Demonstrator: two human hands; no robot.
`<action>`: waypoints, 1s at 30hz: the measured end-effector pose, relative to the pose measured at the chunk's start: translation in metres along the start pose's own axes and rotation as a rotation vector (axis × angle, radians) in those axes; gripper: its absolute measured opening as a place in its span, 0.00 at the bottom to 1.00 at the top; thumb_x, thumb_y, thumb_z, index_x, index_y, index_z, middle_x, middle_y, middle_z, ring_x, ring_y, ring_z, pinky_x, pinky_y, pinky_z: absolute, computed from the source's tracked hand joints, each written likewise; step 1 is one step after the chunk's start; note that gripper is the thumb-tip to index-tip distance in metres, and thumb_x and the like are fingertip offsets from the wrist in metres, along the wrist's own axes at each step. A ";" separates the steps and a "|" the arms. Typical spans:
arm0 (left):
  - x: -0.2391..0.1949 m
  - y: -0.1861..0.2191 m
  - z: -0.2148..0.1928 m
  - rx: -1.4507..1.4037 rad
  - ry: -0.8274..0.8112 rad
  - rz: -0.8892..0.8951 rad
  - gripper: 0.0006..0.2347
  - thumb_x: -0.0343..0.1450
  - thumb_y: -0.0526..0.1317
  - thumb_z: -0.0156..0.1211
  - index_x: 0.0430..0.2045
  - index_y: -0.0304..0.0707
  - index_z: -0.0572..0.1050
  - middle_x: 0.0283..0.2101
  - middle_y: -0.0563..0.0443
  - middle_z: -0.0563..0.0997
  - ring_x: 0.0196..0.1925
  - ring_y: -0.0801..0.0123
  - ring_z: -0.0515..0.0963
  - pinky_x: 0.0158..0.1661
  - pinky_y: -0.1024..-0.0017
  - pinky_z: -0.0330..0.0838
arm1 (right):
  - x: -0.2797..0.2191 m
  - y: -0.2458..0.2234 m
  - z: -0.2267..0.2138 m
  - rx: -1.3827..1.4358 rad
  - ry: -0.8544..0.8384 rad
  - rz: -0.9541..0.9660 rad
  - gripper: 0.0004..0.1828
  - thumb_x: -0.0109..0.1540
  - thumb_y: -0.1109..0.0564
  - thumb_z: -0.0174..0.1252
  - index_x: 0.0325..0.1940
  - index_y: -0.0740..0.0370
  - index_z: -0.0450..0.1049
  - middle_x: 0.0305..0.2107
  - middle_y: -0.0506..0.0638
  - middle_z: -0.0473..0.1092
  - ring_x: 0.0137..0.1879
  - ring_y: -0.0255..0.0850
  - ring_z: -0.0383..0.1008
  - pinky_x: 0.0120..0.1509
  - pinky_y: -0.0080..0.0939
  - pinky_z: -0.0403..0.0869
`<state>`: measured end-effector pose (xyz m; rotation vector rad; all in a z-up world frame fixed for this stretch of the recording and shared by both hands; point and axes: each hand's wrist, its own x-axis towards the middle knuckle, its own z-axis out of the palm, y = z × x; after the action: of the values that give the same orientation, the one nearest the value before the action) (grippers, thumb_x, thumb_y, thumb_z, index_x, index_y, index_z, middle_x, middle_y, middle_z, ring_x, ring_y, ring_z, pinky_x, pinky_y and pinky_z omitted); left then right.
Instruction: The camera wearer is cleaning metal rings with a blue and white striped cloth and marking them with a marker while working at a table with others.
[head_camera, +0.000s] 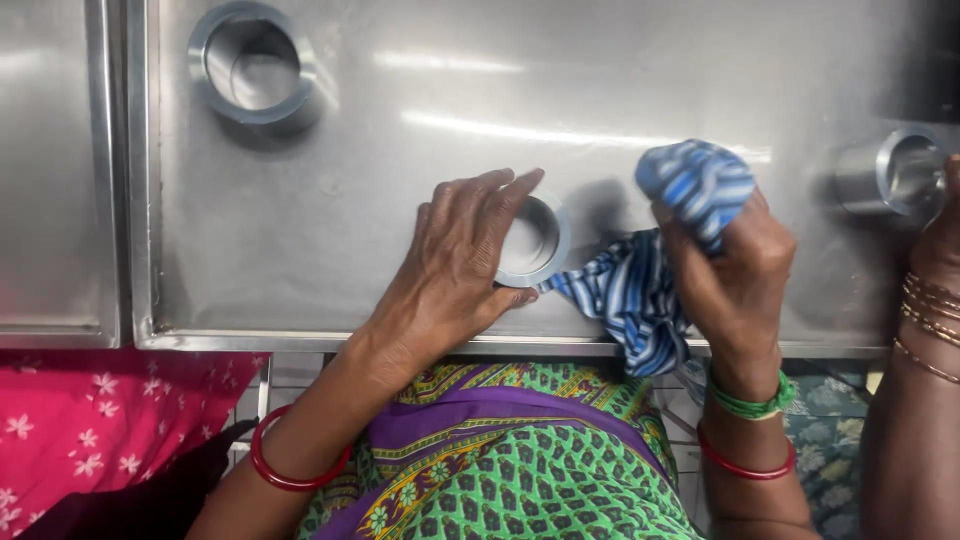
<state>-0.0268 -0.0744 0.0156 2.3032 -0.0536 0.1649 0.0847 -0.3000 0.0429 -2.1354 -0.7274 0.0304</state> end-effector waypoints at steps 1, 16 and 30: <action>-0.002 -0.002 -0.004 -0.018 0.007 -0.031 0.48 0.53 0.44 0.80 0.68 0.41 0.54 0.63 0.40 0.67 0.64 0.46 0.65 0.61 0.51 0.62 | 0.000 -0.002 0.001 -0.079 -0.069 -0.109 0.10 0.67 0.65 0.62 0.53 0.62 0.78 0.45 0.54 0.76 0.51 0.40 0.76 0.51 0.38 0.74; -0.017 -0.026 -0.002 -0.296 0.095 -0.094 0.51 0.51 0.44 0.80 0.70 0.42 0.51 0.69 0.43 0.65 0.64 0.49 0.69 0.67 0.56 0.64 | 0.019 -0.032 0.066 -0.373 -0.440 -0.441 0.12 0.61 0.51 0.63 0.46 0.58 0.78 0.44 0.51 0.75 0.64 0.49 0.66 0.61 0.55 0.63; -0.015 0.014 0.019 0.356 0.083 0.152 0.09 0.68 0.43 0.68 0.32 0.38 0.77 0.34 0.52 0.78 0.43 0.65 0.78 0.61 0.59 0.60 | -0.067 0.036 0.001 0.221 -0.305 -0.061 0.11 0.66 0.55 0.57 0.32 0.60 0.77 0.18 0.46 0.71 0.20 0.34 0.67 0.23 0.36 0.62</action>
<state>-0.0411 -0.0982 0.0115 2.6443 -0.1686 0.3741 0.0468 -0.3503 0.0006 -1.9152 -0.9205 0.3937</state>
